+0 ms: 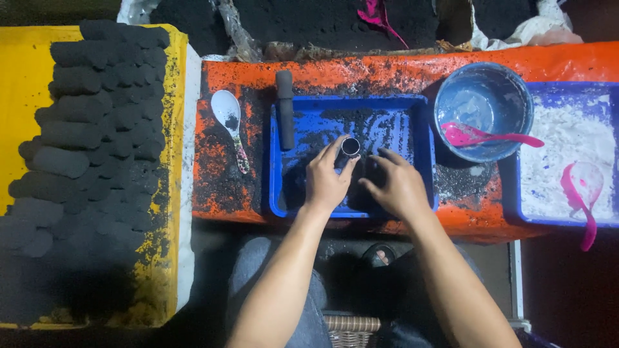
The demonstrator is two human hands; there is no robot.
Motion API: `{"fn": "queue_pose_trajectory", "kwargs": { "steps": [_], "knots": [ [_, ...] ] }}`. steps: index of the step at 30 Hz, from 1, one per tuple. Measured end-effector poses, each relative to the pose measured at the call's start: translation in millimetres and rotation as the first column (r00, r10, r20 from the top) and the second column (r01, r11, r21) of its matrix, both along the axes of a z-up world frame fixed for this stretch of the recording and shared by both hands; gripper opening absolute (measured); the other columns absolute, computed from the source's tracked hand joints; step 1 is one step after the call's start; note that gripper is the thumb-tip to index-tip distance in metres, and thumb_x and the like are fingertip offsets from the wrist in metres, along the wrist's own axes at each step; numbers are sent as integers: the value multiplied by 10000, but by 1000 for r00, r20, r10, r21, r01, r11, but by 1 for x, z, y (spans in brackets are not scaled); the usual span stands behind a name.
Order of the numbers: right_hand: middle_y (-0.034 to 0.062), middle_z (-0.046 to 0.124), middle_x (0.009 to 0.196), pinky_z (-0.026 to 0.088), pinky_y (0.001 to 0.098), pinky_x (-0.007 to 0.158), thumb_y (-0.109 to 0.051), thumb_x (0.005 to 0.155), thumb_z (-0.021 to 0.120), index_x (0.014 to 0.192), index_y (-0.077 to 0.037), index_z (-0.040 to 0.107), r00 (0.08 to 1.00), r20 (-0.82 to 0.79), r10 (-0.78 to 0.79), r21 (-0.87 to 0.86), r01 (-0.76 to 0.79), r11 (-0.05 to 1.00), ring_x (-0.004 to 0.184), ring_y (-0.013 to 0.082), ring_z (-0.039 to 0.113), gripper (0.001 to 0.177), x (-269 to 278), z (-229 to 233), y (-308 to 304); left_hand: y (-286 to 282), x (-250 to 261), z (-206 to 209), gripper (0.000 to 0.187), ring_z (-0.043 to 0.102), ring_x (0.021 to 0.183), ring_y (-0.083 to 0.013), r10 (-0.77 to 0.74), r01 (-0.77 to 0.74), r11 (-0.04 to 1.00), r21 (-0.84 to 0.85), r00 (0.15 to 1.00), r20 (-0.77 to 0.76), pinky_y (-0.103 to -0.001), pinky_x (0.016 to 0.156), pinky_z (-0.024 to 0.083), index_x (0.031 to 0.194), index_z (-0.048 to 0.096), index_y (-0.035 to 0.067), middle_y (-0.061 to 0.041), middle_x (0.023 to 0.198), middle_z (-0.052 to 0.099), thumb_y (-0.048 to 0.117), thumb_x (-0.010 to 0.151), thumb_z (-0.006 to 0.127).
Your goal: The person scoops a dark granular material into a cylindrical metal mold placed in a blue tray. They press the material down with a metal rod and then eject the formed cylindrical briquette onto a yellow tray. The process is repeated multiple times.
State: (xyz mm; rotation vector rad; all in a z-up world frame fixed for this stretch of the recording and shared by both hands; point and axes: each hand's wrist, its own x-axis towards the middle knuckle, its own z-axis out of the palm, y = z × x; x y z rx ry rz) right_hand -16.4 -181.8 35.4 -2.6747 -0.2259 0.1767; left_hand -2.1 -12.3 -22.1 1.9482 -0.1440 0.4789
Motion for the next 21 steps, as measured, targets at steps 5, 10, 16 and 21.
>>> {"fn": "queue_pose_trajectory", "kwargs": {
  "steps": [5, 10, 16, 21],
  "knots": [
    [253, 603, 1446, 481, 578, 1096, -292, 767, 863, 1343, -79, 698, 998, -38, 56, -50, -58, 997, 1358, 472, 550, 636, -7, 7, 27, 4, -1, 6, 469, 733, 1045, -387, -14, 14, 1000, 14, 1000, -13, -470, 855, 617, 1273, 691, 54, -183, 1098, 756, 111, 831, 837],
    [44, 671, 1399, 569, 432, 996, -412, 755, 846, 1310, -214, 724, 984, 126, 125, -240, -92, 966, 1317, 302, 625, 602, -3, -49, 23, 5, -2, 13, 459, 729, 1056, -397, -32, 32, 999, -5, 998, -61, -470, 853, 622, 1271, 689, 33, -205, 1105, 753, 83, 836, 826],
    [-145, 779, 1008, 630, 324, 665, -350, 880, 691, 949, -387, 815, 947, 283, 154, -322, -57, 945, 846, 192, 774, 147, -2, -106, -8, 8, -4, 17, 443, 728, 1050, -418, -42, 40, 999, -31, 995, -85, -470, 836, 631, 1275, 688, 13, -234, 1101, 749, 87, 859, 821],
    [-48, 793, 1087, 629, 383, 730, -310, 885, 733, 1014, -325, 822, 952, 295, 81, -213, -17, 977, 966, 262, 769, 157, 5, -69, -34, 8, -3, 15, 447, 726, 1069, -402, -52, 47, 998, -43, 991, -122, -450, 817, 647, 1296, 680, 22, -224, 1135, 744, 125, 881, 813]
  ]
}}
